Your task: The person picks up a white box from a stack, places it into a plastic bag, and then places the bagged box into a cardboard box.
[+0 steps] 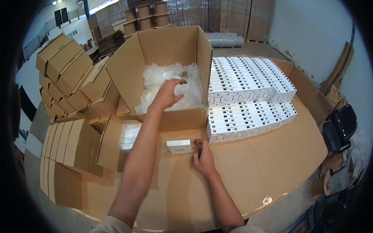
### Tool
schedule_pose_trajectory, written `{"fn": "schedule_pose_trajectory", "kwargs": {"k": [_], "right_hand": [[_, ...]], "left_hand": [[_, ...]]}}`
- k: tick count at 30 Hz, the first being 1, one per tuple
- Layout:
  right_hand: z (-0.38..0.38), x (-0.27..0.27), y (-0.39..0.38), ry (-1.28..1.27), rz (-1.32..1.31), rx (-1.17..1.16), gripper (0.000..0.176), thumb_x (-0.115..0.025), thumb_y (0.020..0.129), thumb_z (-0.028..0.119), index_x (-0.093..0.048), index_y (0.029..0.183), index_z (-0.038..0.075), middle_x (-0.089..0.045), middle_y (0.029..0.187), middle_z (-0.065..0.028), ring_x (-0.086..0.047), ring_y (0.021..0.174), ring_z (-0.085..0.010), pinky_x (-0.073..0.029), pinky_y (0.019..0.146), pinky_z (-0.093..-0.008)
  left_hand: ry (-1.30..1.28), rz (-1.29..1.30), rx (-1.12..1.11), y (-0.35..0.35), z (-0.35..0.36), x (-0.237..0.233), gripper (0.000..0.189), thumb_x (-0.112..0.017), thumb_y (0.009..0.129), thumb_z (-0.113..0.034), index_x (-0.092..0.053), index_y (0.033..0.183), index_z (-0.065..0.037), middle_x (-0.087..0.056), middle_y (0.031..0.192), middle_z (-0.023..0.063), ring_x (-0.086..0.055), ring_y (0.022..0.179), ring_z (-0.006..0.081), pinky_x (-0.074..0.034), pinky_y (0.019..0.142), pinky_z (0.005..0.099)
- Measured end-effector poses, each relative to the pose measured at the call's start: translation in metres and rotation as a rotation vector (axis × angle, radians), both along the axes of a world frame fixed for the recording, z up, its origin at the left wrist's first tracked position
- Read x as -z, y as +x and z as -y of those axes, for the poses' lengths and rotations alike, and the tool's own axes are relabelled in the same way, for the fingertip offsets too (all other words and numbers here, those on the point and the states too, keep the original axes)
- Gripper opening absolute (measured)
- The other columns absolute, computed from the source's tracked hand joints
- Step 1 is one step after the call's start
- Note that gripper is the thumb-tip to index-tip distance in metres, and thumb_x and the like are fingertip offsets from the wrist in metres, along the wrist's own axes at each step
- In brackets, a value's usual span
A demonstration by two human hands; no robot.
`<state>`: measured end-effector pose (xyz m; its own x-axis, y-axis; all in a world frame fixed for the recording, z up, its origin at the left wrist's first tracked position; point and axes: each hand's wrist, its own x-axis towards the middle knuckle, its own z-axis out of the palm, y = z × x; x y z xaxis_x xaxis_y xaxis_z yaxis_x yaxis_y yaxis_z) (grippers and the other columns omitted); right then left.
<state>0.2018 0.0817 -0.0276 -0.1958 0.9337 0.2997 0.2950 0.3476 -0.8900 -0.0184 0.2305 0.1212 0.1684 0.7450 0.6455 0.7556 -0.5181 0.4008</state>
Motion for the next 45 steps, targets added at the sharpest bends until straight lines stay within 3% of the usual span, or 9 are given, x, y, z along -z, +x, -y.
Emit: {"fn": "schedule_pose_trajectory", "kwargs": {"k": [2, 5, 13, 16, 19, 25, 31, 37, 45], "right_hand": [[-0.001, 0.000, 0.001, 0.017, 0.000, 0.001, 0.044, -0.053, 0.084, -0.008, -0.049, 0.127, -0.003, -0.064, 0.126, -0.0248, -0.064, 0.120, -0.0391, -0.051, 0.102, -0.0444], [-0.002, -0.002, 0.001, 0.028, 0.049, 0.011, 0.039, -0.055, 0.088, -0.008, -0.048, 0.126, -0.003, -0.066, 0.128, -0.0209, -0.067, 0.120, -0.0331, -0.055, 0.095, -0.0381], [0.002, -0.006, -0.001, 0.019, 0.039, 0.023, 0.034, -0.056, 0.089, -0.007, -0.052, 0.123, -0.003, -0.066, 0.126, -0.0194, -0.067, 0.118, -0.0315, -0.055, 0.095, -0.0378], [0.001, -0.003, -0.001, 0.015, 0.007, 0.013, 0.042, -0.058, 0.085, -0.005, -0.051, 0.127, 0.000, -0.065, 0.124, -0.0205, -0.064, 0.116, -0.0380, -0.052, 0.100, -0.0442], [0.002, -0.006, -0.001, 0.008, 0.037, 0.023, 0.042, -0.058, 0.086, -0.004, -0.051, 0.127, -0.001, -0.065, 0.123, -0.0208, -0.064, 0.116, -0.0385, -0.052, 0.100, -0.0447], [0.001, -0.005, -0.001, 0.032, 0.040, 0.021, 0.042, -0.058, 0.086, -0.004, -0.051, 0.127, 0.000, -0.064, 0.123, -0.0216, -0.064, 0.115, -0.0392, -0.052, 0.099, -0.0449], [0.001, -0.005, 0.000, 0.013, 0.036, 0.016, 0.041, -0.058, 0.086, -0.004, -0.051, 0.127, 0.000, -0.064, 0.123, -0.0214, -0.064, 0.115, -0.0388, -0.052, 0.099, -0.0450], [0.002, -0.007, 0.000, -0.017, 0.036, 0.023, 0.040, -0.058, 0.086, -0.004, -0.052, 0.126, 0.000, -0.064, 0.122, -0.0207, -0.064, 0.112, -0.0381, -0.052, 0.098, -0.0445], [0.002, -0.005, 0.000, -0.005, 0.037, 0.024, 0.040, -0.058, 0.087, -0.003, -0.053, 0.126, 0.001, -0.064, 0.122, -0.0206, -0.065, 0.112, -0.0382, -0.052, 0.098, -0.0445]], "left_hand": [[-0.180, -0.255, -0.011, -0.001, -0.028, 0.011, 0.032, -0.074, 0.087, -0.012, -0.072, 0.119, -0.007, -0.072, 0.114, 0.0201, -0.066, 0.110, 0.0418, -0.052, 0.095, 0.0481], [-0.458, -0.227, -0.013, -0.011, -0.057, 0.045, 0.039, -0.073, 0.090, -0.018, -0.069, 0.125, -0.002, -0.073, 0.111, 0.0240, -0.067, 0.108, 0.0450, -0.053, 0.097, 0.0461], [-0.177, 0.145, -0.074, -0.004, -0.044, 0.027, 0.017, -0.071, 0.090, -0.009, -0.060, 0.094, 0.004, -0.068, 0.081, 0.0283, -0.067, 0.089, 0.0489, -0.052, 0.083, 0.0517], [-0.329, 0.195, -0.074, -0.008, -0.045, 0.021, 0.023, -0.072, 0.086, -0.003, -0.054, 0.098, 0.002, -0.067, 0.083, 0.0263, -0.067, 0.091, 0.0474, -0.051, 0.083, 0.0512], [-0.160, 0.195, -0.025, -0.009, -0.048, 0.031, 0.039, -0.072, 0.083, -0.001, -0.051, 0.115, -0.001, -0.066, 0.103, 0.0275, -0.066, 0.106, 0.0438, -0.050, 0.090, 0.0496], [-0.271, 0.143, -0.117, 0.004, -0.042, 0.025, 0.043, -0.066, 0.097, -0.025, -0.048, 0.127, 0.000, -0.055, 0.133, 0.0316, -0.053, 0.129, 0.0433, -0.045, 0.104, 0.0489], [-0.167, 0.245, -0.103, -0.005, -0.056, 0.033, 0.036, -0.062, 0.102, -0.030, -0.053, 0.115, 0.002, -0.067, 0.109, 0.0308, -0.064, 0.105, 0.0475, -0.050, 0.090, 0.0485], [-0.180, 0.252, -0.067, -0.008, -0.049, 0.019, 0.040, -0.076, 0.093, -0.025, -0.052, 0.073, 0.000, -0.059, 0.066, 0.0154, -0.063, 0.070, 0.0266, -0.051, 0.072, 0.0401], [0.022, 0.292, -0.076, -0.002, -0.048, 0.019, 0.025, -0.081, 0.085, -0.012, -0.060, 0.081, 0.001, -0.066, 0.091, 0.0134, -0.064, 0.078, 0.0255, -0.052, 0.072, 0.0374]]}}
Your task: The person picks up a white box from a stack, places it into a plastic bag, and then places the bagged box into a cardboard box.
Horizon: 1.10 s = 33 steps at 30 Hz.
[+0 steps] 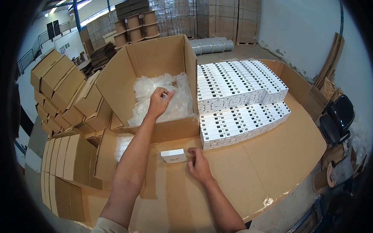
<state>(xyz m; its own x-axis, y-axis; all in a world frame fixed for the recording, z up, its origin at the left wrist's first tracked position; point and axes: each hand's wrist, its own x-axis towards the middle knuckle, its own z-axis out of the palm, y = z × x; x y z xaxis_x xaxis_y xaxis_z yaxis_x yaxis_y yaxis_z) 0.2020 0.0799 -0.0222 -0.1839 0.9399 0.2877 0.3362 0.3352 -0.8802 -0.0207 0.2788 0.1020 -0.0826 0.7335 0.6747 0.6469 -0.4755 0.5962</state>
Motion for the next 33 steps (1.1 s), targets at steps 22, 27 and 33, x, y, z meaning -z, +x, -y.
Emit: {"fn": "schedule_pose_trajectory", "kwargs": {"k": [22, 27, 33], "right_hand": [[0.000, 0.007, 0.000, 0.018, -0.145, 0.026, 0.035, -0.055, 0.086, -0.006, -0.054, 0.121, -0.002, -0.069, 0.117, -0.0209, -0.070, 0.111, -0.0325, -0.055, 0.098, -0.0394], [0.004, 0.010, 0.002, -0.007, -0.261, 0.066, 0.035, -0.054, 0.086, -0.008, -0.053, 0.120, -0.001, -0.069, 0.114, -0.0176, -0.072, 0.107, -0.0274, -0.056, 0.094, -0.0370], [0.014, 0.023, 0.005, -0.059, -0.459, 0.006, 0.025, -0.060, 0.096, 0.000, -0.054, 0.120, 0.000, -0.068, 0.111, -0.0120, -0.070, 0.102, -0.0198, -0.056, 0.090, -0.0335]], "left_hand": [[-0.061, 1.103, 0.438, -0.007, 0.035, -0.045, 0.034, -0.056, 0.089, 0.013, -0.065, 0.120, 0.003, -0.069, 0.110, 0.0088, -0.070, 0.096, 0.0186, -0.059, 0.086, 0.0330], [0.030, 1.096, 0.531, 0.016, 0.105, -0.070, 0.050, -0.055, 0.092, 0.014, -0.049, 0.140, 0.004, -0.066, 0.123, 0.0128, -0.069, 0.104, 0.0215, -0.059, 0.094, 0.0343], [-0.081, 1.071, 0.451, 0.044, 0.212, 0.005, 0.034, -0.062, 0.101, -0.002, -0.056, 0.134, 0.003, -0.069, 0.121, 0.0076, -0.067, 0.106, 0.0145, -0.055, 0.094, 0.0298]]}}
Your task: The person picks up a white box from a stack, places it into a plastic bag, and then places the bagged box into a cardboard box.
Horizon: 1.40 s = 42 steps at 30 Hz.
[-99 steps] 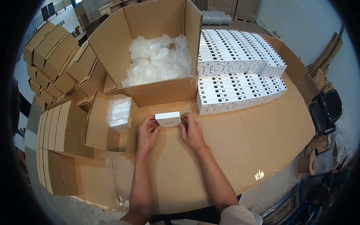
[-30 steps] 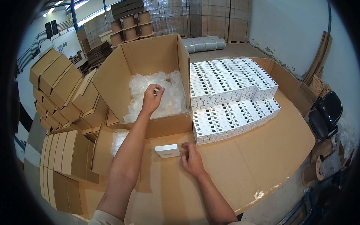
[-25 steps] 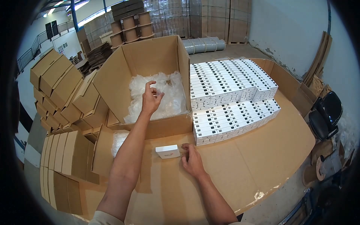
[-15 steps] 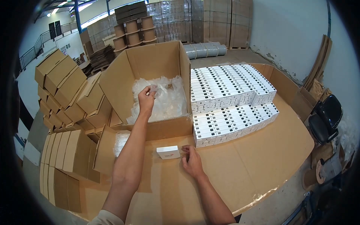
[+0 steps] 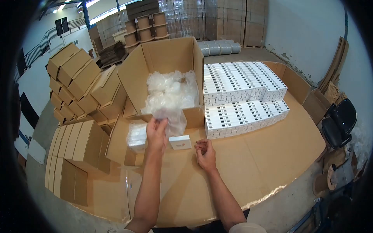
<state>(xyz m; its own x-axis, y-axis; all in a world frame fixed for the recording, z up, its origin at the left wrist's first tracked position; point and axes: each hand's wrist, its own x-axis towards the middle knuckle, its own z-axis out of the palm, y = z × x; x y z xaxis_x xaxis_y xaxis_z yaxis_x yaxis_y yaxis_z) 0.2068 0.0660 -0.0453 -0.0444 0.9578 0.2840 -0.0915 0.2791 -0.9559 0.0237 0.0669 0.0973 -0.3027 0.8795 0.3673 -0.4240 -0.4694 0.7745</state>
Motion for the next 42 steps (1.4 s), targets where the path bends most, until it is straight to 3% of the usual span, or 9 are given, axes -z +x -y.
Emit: {"fn": "schedule_pose_trajectory", "kwargs": {"k": [7, 11, 17, 20, 28, 35, 37, 40, 42], "right_hand": [[0.027, -0.024, 0.011, -0.282, -0.434, -0.469, 0.023, -0.063, 0.104, 0.018, -0.061, 0.120, 0.000, -0.069, 0.112, -0.0075, -0.066, 0.097, -0.0128, -0.054, 0.085, -0.0293], [0.038, -0.037, -0.006, -0.232, -0.242, -0.368, 0.024, -0.064, 0.105, 0.019, -0.061, 0.120, 0.000, -0.069, 0.100, -0.0021, -0.060, 0.084, -0.0062, -0.049, 0.072, -0.0242], [0.022, -0.016, -0.013, -0.187, -0.167, -0.296, 0.014, -0.061, 0.107, 0.019, -0.057, 0.106, 0.006, -0.063, 0.083, 0.0042, -0.051, 0.071, -0.0016, -0.041, 0.061, -0.0209], [0.024, -0.018, -0.019, -0.171, -0.204, -0.264, 0.014, -0.058, 0.108, 0.018, -0.052, 0.100, 0.008, -0.060, 0.082, 0.0043, -0.051, 0.072, -0.0017, -0.042, 0.062, -0.0224], [0.023, -0.020, -0.016, -0.141, 0.052, -0.124, 0.025, -0.061, 0.107, 0.025, -0.053, 0.091, 0.008, -0.053, 0.074, 0.0068, -0.044, 0.065, -0.0017, -0.035, 0.056, -0.0235], [0.021, -0.031, -0.001, -0.227, -0.194, -0.116, 0.025, -0.067, 0.104, 0.025, -0.060, 0.086, 0.009, -0.052, 0.076, 0.0080, -0.045, 0.071, -0.0030, -0.039, 0.064, -0.0227], [0.015, -0.022, 0.003, -0.232, -0.305, -0.092, 0.020, -0.069, 0.103, 0.023, -0.061, 0.090, 0.010, -0.055, 0.079, 0.0071, -0.049, 0.073, -0.0033, -0.042, 0.067, -0.0217], [0.015, -0.018, 0.001, -0.355, -0.776, -0.205, 0.015, -0.071, 0.101, 0.018, -0.061, 0.092, 0.011, -0.058, 0.082, 0.0059, -0.053, 0.074, -0.0043, -0.044, 0.068, -0.0219], [0.014, -0.027, 0.003, -0.351, -0.782, -0.221, 0.014, -0.072, 0.100, 0.015, -0.060, 0.094, 0.010, -0.059, 0.083, 0.0055, -0.054, 0.074, -0.0049, -0.045, 0.070, -0.0229]], "left_hand": [[-0.297, -0.150, -0.089, 0.030, 0.075, 0.109, 0.026, -0.058, 0.108, -0.018, -0.064, 0.125, 0.001, -0.070, 0.109, 0.0030, -0.063, 0.096, 0.0087, -0.051, 0.085, 0.0258], [-0.330, -0.397, -0.139, 0.028, 0.066, 0.138, 0.026, -0.056, 0.109, -0.023, -0.066, 0.119, -0.001, -0.069, 0.103, 0.0030, -0.062, 0.091, 0.0077, -0.051, 0.080, 0.0259], [-0.430, -0.452, -0.335, 0.025, 0.065, 0.131, 0.026, -0.055, 0.109, -0.022, -0.063, 0.093, -0.003, -0.060, 0.080, -0.0035, -0.051, 0.070, 0.0040, -0.043, 0.060, 0.0246], [-0.407, -0.450, -0.388, 0.021, 0.064, 0.126, 0.030, -0.056, 0.109, -0.022, -0.060, 0.089, 0.000, -0.060, 0.073, 0.0016, -0.053, 0.068, 0.0076, -0.045, 0.060, 0.0290], [-0.310, -0.410, -0.477, 0.017, 0.060, 0.126, 0.024, -0.058, 0.108, -0.020, -0.064, 0.094, 0.000, -0.057, 0.070, -0.0029, -0.047, 0.063, 0.0026, -0.040, 0.057, 0.0234], [-0.404, -0.421, -0.252, 0.010, 0.069, 0.118, 0.018, -0.078, 0.095, -0.014, -0.068, 0.094, 0.001, -0.060, 0.072, -0.0061, -0.049, 0.063, -0.0007, -0.038, 0.056, 0.0184], [-0.370, -0.401, -0.197, 0.016, 0.070, 0.112, 0.019, -0.081, 0.093, -0.014, -0.068, 0.094, 0.001, -0.060, 0.071, -0.0063, -0.049, 0.061, -0.0013, -0.037, 0.053, 0.0180], [-0.409, -0.399, -0.162, 0.018, 0.071, 0.109, 0.018, -0.080, 0.093, -0.014, -0.069, 0.093, 0.000, -0.059, 0.070, -0.0066, -0.049, 0.059, -0.0015, -0.036, 0.051, 0.0186], [-0.433, -0.384, -0.167, 0.016, 0.072, 0.106, 0.016, -0.078, 0.095, -0.013, -0.069, 0.092, 0.000, -0.060, 0.070, -0.0066, -0.049, 0.058, -0.0014, -0.036, 0.050, 0.0191]]}}
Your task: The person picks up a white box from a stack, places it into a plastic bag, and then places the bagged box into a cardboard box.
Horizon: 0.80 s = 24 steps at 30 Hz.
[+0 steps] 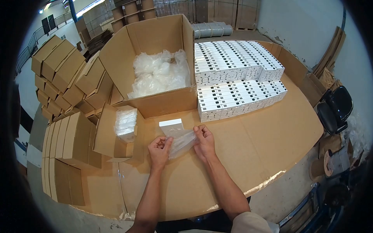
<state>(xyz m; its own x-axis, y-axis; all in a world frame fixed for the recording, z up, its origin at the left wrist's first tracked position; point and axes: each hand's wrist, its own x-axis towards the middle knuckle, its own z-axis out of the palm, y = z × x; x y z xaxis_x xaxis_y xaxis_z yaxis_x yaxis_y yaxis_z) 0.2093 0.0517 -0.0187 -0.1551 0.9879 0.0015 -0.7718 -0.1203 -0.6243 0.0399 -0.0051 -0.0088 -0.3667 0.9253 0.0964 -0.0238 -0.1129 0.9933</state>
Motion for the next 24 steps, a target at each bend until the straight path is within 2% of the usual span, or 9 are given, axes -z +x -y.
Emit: {"fn": "schedule_pose_trajectory", "kwargs": {"k": [4, 7, 13, 16, 19, 22, 24], "right_hand": [[0.011, -0.032, 0.000, -0.084, 0.146, -0.105, 0.012, -0.072, 0.099, 0.010, -0.060, 0.100, 0.010, -0.062, 0.086, 0.0039, -0.057, 0.078, -0.0055, -0.048, 0.076, -0.0251], [0.002, -0.008, 0.007, 0.041, 0.035, -0.174, 0.012, -0.071, 0.099, 0.010, -0.061, 0.104, 0.009, -0.065, 0.091, 0.0019, -0.060, 0.084, -0.0067, -0.049, 0.080, -0.0251], [0.003, -0.018, 0.011, -0.206, -0.166, -0.032, 0.009, -0.068, 0.102, 0.016, -0.061, 0.106, 0.011, -0.064, 0.093, 0.0031, -0.058, 0.082, -0.0083, -0.046, 0.076, -0.0228], [0.004, -0.001, -0.002, 0.017, 0.206, -0.029, 0.009, -0.063, 0.105, 0.018, -0.061, 0.100, 0.010, -0.064, 0.091, 0.0027, -0.057, 0.079, -0.0113, -0.044, 0.074, -0.0233], [0.011, 0.003, -0.018, 0.292, 0.735, 0.068, 0.019, -0.059, 0.106, 0.020, -0.059, 0.094, 0.005, -0.064, 0.079, -0.0042, -0.057, 0.069, -0.0165, -0.045, 0.067, -0.0277], [0.025, -0.007, -0.025, 0.447, 1.033, 0.219, 0.025, -0.057, 0.107, 0.020, -0.055, 0.091, 0.001, -0.056, 0.068, -0.0138, -0.054, 0.058, -0.0254, -0.044, 0.059, -0.0348], [0.028, -0.010, -0.027, 0.462, 1.101, 0.215, 0.025, -0.056, 0.107, 0.019, -0.052, 0.091, 0.000, -0.053, 0.067, -0.0180, -0.052, 0.056, -0.0304, -0.044, 0.057, -0.0390]], "left_hand": [[0.057, 0.008, -0.024, -0.004, -0.002, 0.004, 0.014, -0.071, 0.100, -0.012, -0.069, 0.091, -0.001, -0.059, 0.070, -0.0068, -0.047, 0.058, -0.0010, -0.035, 0.050, 0.0194], [0.041, -0.035, -0.030, -0.009, -0.003, 0.005, 0.018, -0.067, 0.103, -0.014, -0.068, 0.090, -0.001, -0.056, 0.070, -0.0079, -0.045, 0.060, -0.0006, -0.034, 0.052, 0.0196], [0.040, -0.081, -0.030, -0.016, -0.003, 0.005, 0.024, -0.063, 0.106, -0.018, -0.065, 0.088, -0.002, -0.052, 0.069, -0.0087, -0.042, 0.062, 0.0002, -0.032, 0.054, 0.0202], [0.046, -0.045, -0.069, -0.011, -0.003, 0.000, 0.027, -0.061, 0.107, -0.019, -0.063, 0.086, -0.002, -0.050, 0.069, -0.0084, -0.041, 0.062, 0.0011, -0.032, 0.055, 0.0213], [0.111, -0.061, -0.099, -0.010, -0.006, 0.005, 0.030, -0.058, 0.108, -0.021, -0.061, 0.085, -0.003, -0.048, 0.069, -0.0081, -0.041, 0.062, 0.0022, -0.033, 0.055, 0.0225], [0.156, -0.084, -0.181, -0.012, -0.012, 0.016, 0.032, -0.057, 0.109, -0.023, -0.060, 0.084, -0.004, -0.048, 0.069, -0.0074, -0.041, 0.064, 0.0028, -0.034, 0.055, 0.0232], [0.134, -0.091, -0.237, -0.014, -0.014, 0.018, 0.033, -0.057, 0.109, -0.025, -0.060, 0.083, -0.004, -0.049, 0.069, -0.0067, -0.042, 0.065, 0.0030, -0.034, 0.056, 0.0236]]}}
